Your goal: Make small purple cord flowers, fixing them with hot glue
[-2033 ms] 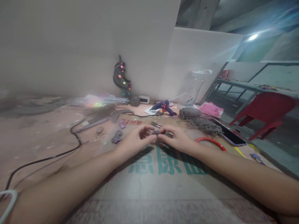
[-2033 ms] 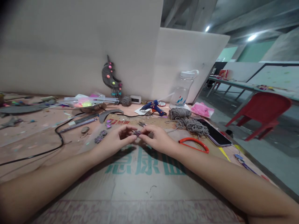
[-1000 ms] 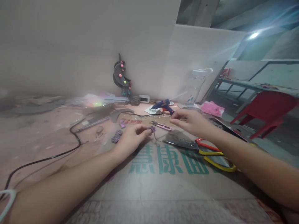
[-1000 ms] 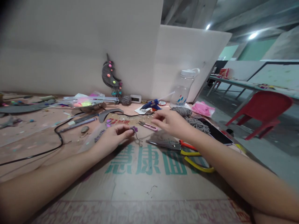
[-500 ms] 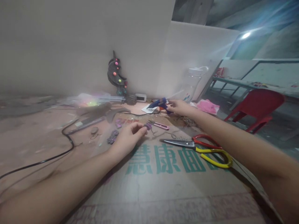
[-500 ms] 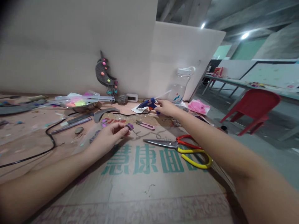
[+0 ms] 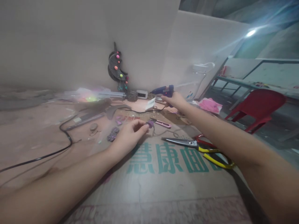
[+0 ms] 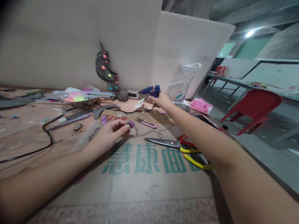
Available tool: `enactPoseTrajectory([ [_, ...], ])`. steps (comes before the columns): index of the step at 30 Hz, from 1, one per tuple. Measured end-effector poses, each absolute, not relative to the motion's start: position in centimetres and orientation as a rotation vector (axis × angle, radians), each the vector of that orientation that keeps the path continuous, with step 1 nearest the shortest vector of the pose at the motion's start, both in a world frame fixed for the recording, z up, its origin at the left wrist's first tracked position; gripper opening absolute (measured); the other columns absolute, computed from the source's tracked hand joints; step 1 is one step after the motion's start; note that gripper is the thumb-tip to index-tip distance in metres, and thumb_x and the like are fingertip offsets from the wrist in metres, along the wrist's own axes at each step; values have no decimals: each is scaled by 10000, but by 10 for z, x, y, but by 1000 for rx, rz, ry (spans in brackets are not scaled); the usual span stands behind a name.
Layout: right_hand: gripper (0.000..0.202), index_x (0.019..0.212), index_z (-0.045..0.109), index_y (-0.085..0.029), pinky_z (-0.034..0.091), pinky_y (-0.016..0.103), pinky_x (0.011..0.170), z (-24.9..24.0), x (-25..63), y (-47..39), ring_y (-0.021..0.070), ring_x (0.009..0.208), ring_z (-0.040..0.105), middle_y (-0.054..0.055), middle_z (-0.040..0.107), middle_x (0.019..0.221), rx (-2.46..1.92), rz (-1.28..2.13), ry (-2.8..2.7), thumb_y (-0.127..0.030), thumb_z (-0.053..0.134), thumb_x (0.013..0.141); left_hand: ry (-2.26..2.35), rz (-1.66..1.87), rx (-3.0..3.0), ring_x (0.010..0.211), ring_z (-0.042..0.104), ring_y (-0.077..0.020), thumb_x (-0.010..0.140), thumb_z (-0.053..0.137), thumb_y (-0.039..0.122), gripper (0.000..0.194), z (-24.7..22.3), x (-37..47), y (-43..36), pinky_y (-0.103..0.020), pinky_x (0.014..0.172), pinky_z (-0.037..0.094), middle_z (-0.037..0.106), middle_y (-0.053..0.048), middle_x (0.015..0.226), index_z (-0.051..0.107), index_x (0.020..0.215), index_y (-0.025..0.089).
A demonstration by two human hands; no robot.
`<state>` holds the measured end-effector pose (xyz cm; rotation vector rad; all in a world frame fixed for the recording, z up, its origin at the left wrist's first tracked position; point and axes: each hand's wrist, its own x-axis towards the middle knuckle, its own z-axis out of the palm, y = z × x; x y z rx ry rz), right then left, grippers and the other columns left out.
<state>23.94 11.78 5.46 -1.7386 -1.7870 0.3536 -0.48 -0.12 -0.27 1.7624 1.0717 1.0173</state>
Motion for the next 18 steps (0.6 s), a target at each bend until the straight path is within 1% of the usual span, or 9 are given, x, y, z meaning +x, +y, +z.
enactPoseTrajectory([
  [2, 294, 919, 658, -132, 546, 316, 644, 65, 236, 100, 201, 633, 668, 96, 697, 672, -1701, 381, -1775, -413, 587, 872, 1073, 1020, 1754, 793, 627, -181, 850, 581, 443, 281, -3, -4, -1, -265, 696, 424, 709, -33, 861, 657, 847, 172],
  [3, 276, 928, 661, -135, 544, 306, 640, 69, 234, 89, 201, 652, 677, 96, 707, 692, -1674, 398, -1770, -394, 582, 876, 1072, 1020, 1745, 792, 628, -183, 843, 589, 446, 285, -4, -4, -1, -266, 692, 427, 710, -37, 863, 658, 850, 170],
  [5, 262, 938, 684, -133, 544, 294, 685, 71, 231, 64, 218, 772, 707, 113, 737, 798, -1565, 500, -1775, -367, 589, 873, 1068, 1021, 1730, 781, 630, -186, 825, 609, 454, 293, -6, -3, 0, -266, 677, 434, 712, -43, 862, 659, 857, 167],
  [7, 238, 953, 691, -154, 544, 301, 743, 66, 231, 39, 227, 864, 710, 104, 748, 914, -1453, 509, -1787, -353, 605, 855, 1068, 1029, 1727, 765, 629, -184, 814, 622, 458, 293, -8, -3, 1, -264, 663, 438, 712, -43, 854, 657, 856, 170],
  [8, 230, 934, 694, -168, 545, 315, 760, 62, 232, 26, 231, 875, 708, 94, 747, 948, -1426, 492, -1806, -363, 615, 843, 1070, 1033, 1730, 761, 628, -182, 815, 622, 458, 290, -8, -3, 1, -262, 659, 440, 712, -43, 853, 656, 855, 173],
  [9, 231, 916, 695, -176, 545, 331, 782, 57, 234, 15, 230, 870, 705, 85, 747, 946, -1411, 473, -1831, -379, 614, 840, 1076, 1038, 1734, 757, 626, -180, 817, 619, 457, 286, -8, -3, 1, -261, 656, 440, 712, -42, 853, 654, 854, 175],
  [11, 248, 894, 675, -179, 549, 366, 789, 47, 238, -4, 232, 806, 697, 73, 741, 862, -1421, 453, -1828, -412, 630, 820, 1093, 1040, 1742, 753, 623, -176, 825, 612, 451, 280, -8, -3, 1, -260, 653, 439, 710, -42, 856, 649, 848, 175],
  [14, 254, 899, 650, -209, 549, 386, 768, 33, 244, -22, 244, 799, 669, 59, 717, 855, -1389, 395, -1878, -447, 633, 813, 1129, 1043, 1749, 747, 617, -172, 826, 611, 440, 271, -4, -2, -1, -259, 646, 430, 706, -41, 853, 641, 830, 170],
  [18, 180, 873, 636, -235, 540, 369, 707, 22, 247, -29, 233, 767, 635, 51, 685, 861, -1280, 399, -1947, -405, 613, 821, 1136, 1031, 1743, 740, 608, -165, 830, 607, 427, 257, -2, -2, -3, -257, 647, 421, 691, -28, 828, 629, 819, 171],
])
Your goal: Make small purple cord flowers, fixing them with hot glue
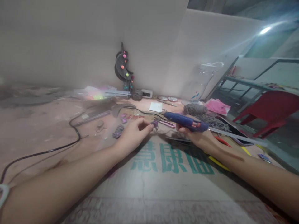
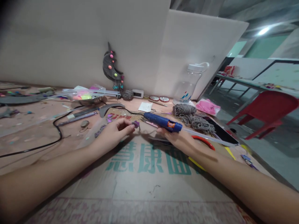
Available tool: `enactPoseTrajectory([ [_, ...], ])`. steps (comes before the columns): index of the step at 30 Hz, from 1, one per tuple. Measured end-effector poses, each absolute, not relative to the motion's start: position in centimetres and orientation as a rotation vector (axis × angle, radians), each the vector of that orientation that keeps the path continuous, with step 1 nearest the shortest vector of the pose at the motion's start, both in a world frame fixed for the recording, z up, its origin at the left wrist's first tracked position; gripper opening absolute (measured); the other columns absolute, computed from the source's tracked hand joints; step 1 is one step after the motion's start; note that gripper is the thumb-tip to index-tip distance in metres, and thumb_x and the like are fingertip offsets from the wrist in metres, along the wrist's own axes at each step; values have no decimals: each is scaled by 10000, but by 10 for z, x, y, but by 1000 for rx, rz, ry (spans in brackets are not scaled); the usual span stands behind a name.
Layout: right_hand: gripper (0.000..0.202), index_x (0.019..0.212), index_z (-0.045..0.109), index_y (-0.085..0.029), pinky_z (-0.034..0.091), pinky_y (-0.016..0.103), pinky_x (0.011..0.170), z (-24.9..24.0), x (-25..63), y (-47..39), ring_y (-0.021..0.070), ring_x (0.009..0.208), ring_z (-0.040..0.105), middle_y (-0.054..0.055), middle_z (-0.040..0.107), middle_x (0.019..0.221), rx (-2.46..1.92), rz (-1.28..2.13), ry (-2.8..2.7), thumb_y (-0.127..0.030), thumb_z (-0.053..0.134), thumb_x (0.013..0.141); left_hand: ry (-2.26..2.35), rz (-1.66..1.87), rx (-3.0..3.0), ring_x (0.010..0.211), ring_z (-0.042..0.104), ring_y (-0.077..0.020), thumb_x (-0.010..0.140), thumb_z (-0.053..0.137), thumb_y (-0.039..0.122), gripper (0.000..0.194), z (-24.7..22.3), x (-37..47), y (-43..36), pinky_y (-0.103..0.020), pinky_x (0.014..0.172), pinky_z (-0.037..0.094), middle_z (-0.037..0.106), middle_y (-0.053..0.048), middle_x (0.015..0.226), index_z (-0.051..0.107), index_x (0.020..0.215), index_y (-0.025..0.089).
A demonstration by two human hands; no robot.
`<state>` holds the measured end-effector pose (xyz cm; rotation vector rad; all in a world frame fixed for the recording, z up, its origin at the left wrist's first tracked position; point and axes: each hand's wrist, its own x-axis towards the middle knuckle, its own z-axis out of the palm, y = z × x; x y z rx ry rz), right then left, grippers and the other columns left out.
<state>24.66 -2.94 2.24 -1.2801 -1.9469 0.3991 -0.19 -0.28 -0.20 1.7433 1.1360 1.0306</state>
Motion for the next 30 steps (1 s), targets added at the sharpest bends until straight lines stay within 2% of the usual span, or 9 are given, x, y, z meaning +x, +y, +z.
enactPoseTrajectory([
  [4, 198, 904, 664, -240, 532, 383, 721, 18, 247, -31, 254, 809, 652, 59, 707, 892, -1294, 399, -1953, -390, 677, 776, 1114, 1026, 1735, 749, 607, -158, 841, 597, 406, 235, 0, -2, -5, -259, 668, 426, 684, -20, 833, 626, 830, 173],
  [8, 201, 811, 660, -221, 505, 330, 671, 17, 247, -34, 222, 753, 649, 38, 705, 814, -1376, 342, -2003, -404, 706, 742, 1117, 1039, 1744, 779, 606, -164, 845, 595, 392, 224, 1, -2, -5, -266, 692, 431, 671, -23, 831, 615, 823, 170],
  [20, 191, 737, 618, -208, 435, 255, 584, 25, 239, -37, 153, 632, 584, 15, 653, 718, -1336, 274, -2135, -391, 666, 768, 1127, 1049, 1775, 778, 611, -171, 840, 591, 372, 205, 1, -2, -5, -280, 719, 440, 676, -20, 824, 609, 809, 171],
  [30, 203, 773, 628, -205, 451, 273, 587, 24, 241, -37, 182, 663, 607, 19, 667, 723, -1379, 295, -2083, -402, 670, 752, 1140, 1057, 1799, 800, 607, -178, 847, 586, 356, 187, 2, -2, -6, -290, 734, 432, 671, -21, 844, 611, 822, 173],
])
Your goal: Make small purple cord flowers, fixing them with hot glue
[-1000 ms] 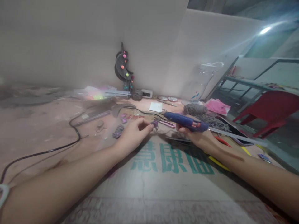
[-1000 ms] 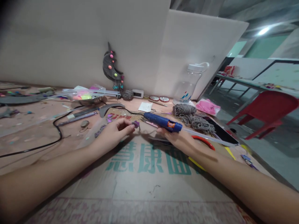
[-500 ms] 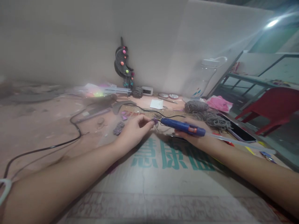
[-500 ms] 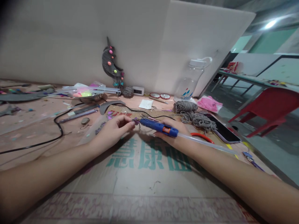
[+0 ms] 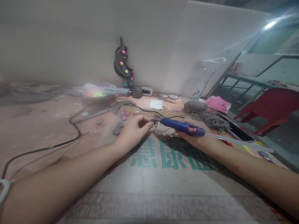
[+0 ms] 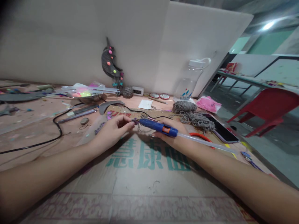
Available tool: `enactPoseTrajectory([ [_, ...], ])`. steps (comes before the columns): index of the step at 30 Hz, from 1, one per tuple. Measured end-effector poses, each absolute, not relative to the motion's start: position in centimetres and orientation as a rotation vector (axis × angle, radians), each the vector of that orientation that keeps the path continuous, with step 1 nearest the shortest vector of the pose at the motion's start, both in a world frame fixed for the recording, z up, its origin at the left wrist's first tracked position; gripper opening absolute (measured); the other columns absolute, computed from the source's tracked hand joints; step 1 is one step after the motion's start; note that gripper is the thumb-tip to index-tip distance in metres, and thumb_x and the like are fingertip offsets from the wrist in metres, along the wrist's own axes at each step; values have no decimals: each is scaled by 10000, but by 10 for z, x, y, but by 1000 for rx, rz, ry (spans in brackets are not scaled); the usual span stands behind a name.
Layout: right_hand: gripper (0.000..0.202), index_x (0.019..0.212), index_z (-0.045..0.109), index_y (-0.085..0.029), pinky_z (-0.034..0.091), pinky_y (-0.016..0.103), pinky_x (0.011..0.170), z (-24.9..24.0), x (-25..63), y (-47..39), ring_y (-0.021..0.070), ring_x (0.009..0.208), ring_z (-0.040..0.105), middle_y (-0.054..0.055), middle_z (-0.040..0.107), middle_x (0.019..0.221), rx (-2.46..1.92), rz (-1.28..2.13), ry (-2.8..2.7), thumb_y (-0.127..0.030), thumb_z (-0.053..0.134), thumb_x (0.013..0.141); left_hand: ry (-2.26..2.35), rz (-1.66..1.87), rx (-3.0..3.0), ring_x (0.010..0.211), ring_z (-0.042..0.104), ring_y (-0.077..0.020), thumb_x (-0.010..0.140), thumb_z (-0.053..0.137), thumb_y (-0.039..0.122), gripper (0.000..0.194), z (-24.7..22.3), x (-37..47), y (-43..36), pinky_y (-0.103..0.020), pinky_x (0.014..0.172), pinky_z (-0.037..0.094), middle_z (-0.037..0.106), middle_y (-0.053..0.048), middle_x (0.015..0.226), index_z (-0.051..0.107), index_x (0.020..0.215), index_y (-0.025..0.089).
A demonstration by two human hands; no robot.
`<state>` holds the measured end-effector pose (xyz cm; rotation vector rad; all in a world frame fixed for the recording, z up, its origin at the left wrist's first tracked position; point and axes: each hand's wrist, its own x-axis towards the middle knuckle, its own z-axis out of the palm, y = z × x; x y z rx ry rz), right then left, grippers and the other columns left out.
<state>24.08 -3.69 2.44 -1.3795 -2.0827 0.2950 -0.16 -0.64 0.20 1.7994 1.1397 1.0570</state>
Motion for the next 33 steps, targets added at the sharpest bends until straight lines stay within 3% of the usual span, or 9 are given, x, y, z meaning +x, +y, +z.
enactPoseTrajectory([
  [5, 172, 850, 655, -213, 467, 283, 624, 25, 240, -37, 190, 704, 627, 27, 697, 793, -1331, 302, -2074, -363, 661, 766, 1140, 1050, 1788, 791, 605, -177, 847, 588, 363, 191, 3, -1, -7, -285, 719, 428, 672, -21, 841, 612, 817, 176],
  [10, 179, 755, 620, -201, 433, 256, 577, 26, 239, -39, 157, 629, 588, 13, 658, 718, -1337, 243, -2114, -374, 664, 765, 1119, 1050, 1778, 768, 599, -168, 844, 592, 346, 178, 3, -1, -8, -273, 698, 423, 672, -18, 826, 612, 815, 172],
  [33, 209, 726, 583, -208, 366, 251, 541, 19, 244, -34, 141, 578, 520, -4, 596, 647, -1329, 110, -2147, -397, 650, 784, 1123, 1041, 1782, 778, 604, -167, 844, 596, 361, 189, 3, -1, -7, -280, 714, 427, 669, -15, 828, 607, 816, 174],
])
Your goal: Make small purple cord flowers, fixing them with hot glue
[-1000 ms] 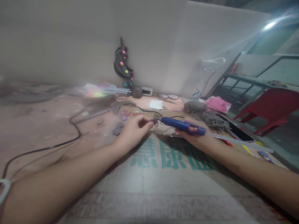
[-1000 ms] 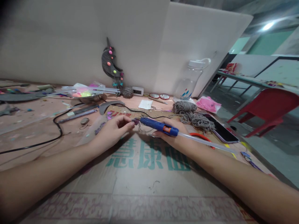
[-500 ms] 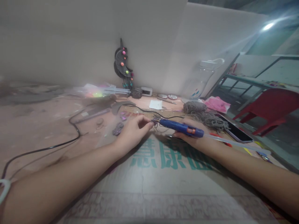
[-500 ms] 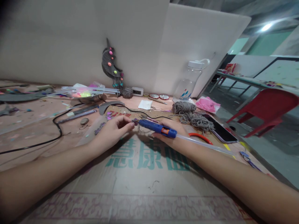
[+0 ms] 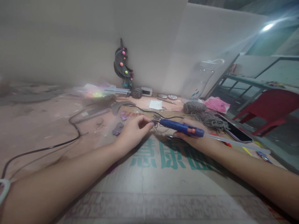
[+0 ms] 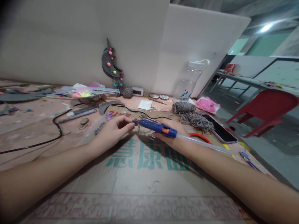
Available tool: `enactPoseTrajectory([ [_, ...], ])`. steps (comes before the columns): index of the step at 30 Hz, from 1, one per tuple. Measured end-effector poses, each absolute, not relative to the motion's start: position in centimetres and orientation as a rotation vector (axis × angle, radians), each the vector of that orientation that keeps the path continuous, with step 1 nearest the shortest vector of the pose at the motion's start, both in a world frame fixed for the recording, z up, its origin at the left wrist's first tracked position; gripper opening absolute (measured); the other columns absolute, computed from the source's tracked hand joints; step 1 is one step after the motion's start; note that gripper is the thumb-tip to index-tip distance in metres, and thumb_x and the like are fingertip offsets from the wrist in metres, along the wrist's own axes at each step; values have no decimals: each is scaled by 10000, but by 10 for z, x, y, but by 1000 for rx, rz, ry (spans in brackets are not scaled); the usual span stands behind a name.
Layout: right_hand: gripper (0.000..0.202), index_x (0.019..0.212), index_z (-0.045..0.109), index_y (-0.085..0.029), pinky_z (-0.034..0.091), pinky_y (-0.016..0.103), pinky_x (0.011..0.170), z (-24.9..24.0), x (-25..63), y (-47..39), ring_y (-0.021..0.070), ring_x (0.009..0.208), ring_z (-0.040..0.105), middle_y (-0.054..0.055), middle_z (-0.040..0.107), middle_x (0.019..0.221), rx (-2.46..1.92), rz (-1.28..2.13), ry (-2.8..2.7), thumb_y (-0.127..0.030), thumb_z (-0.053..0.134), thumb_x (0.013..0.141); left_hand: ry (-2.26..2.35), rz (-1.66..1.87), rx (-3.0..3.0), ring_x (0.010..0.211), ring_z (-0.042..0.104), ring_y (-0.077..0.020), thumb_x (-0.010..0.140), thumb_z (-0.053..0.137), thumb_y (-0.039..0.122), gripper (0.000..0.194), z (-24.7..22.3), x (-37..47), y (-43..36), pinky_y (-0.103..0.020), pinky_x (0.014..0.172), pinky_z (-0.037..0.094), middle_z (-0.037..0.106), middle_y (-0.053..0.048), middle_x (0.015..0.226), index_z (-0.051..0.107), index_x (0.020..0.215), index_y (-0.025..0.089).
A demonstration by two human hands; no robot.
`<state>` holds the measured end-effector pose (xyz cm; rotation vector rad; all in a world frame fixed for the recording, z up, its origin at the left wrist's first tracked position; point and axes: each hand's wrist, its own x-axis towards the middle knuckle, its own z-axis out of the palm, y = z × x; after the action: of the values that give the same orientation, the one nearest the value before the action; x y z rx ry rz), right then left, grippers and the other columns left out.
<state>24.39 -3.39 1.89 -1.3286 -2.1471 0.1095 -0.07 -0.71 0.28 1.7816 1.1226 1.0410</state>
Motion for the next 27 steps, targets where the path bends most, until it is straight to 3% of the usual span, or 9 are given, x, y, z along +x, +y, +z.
enactPoseTrajectory([
  [20, 193, 758, 608, -209, 413, 265, 582, 22, 241, -36, 168, 655, 589, 15, 666, 731, -1415, 170, -2125, -393, 662, 769, 1128, 1045, 1802, 765, 614, -173, 843, 596, 379, 199, 2, -2, -8, -276, 681, 427, 680, -16, 810, 621, 811, 184],
  [27, 198, 732, 605, -213, 403, 273, 569, 23, 240, -36, 168, 618, 569, 7, 638, 670, -1440, 167, -2100, -403, 651, 767, 1124, 1041, 1788, 783, 606, -176, 844, 594, 375, 200, 3, -1, -8, -279, 693, 420, 676, -23, 837, 612, 813, 178],
])
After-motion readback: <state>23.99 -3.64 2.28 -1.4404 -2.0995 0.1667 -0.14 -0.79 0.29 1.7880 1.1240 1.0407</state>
